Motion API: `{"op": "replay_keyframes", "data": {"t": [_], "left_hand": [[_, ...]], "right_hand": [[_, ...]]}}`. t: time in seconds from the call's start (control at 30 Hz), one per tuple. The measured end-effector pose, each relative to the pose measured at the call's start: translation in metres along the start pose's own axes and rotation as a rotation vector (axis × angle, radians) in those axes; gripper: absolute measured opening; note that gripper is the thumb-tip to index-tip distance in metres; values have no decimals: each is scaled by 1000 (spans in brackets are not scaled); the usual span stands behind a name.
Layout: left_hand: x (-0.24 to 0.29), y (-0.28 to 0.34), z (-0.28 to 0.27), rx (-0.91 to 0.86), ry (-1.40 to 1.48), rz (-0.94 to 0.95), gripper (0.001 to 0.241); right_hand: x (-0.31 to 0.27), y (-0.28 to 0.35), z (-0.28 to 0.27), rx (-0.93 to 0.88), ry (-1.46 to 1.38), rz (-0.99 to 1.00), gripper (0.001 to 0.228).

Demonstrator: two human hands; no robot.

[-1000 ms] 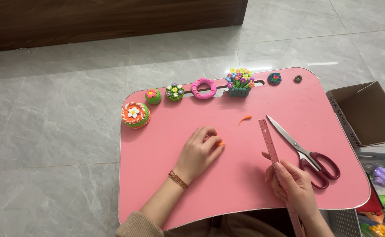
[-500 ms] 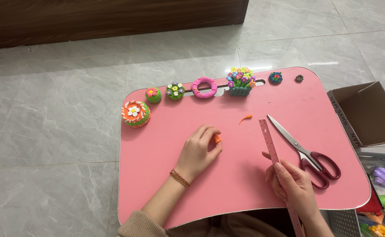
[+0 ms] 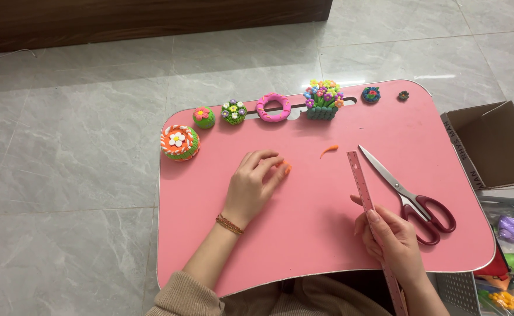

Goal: Rolling a piece of orange clay into a thin strip and measuring its length with a ruler on a craft table.

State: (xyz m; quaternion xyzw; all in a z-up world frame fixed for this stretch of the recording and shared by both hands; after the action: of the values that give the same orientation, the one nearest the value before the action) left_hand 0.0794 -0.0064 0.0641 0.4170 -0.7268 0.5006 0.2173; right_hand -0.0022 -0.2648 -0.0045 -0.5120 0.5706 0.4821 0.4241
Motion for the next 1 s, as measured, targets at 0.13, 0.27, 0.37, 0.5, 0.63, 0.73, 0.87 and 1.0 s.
{"op": "replay_keyframes", "data": {"t": [0.13,0.27,0.37,0.5,0.63,0.73,0.87,1.0], "left_hand": [[17,3,4,-60,-95,115,35],[8,6,7,-49,-21,73,12],[-6,8,9,-36,18,-4,14],[-17,1,6,-18,39,-107,8],[-35,-8,9,-35,105,-202,4],[-40,-6,13,-68,77,-213,4],[-8,0,14,-66,-94,31,9],[8,9,23,-108,-221,210,58]], "right_hand": [[2,0,1,-2,-16,16,43],[7,-1,2,33,51,56,43],[3,-3,9,28,93,64,45],[-7,-4,24,-7,162,89,48],[-10,-7,28,-4,218,60,46],[-11,-6,29,0,228,102,46],[-18,-8,31,7,312,37,45],[-19,-8,31,2,347,14,46]]}}
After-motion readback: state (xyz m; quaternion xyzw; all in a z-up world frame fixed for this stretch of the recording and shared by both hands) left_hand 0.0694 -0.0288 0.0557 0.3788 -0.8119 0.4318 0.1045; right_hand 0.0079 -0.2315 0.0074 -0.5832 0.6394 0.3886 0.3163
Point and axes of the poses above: each hand's wrist, its own y-axis away from the middle knuckle, its own z-axis out of the palm, x = y × z, the point moved 9 cm from there along -y, towards the middle knuckle, and after that the axes turned 15 degrees about y, right-handed, at the moved point
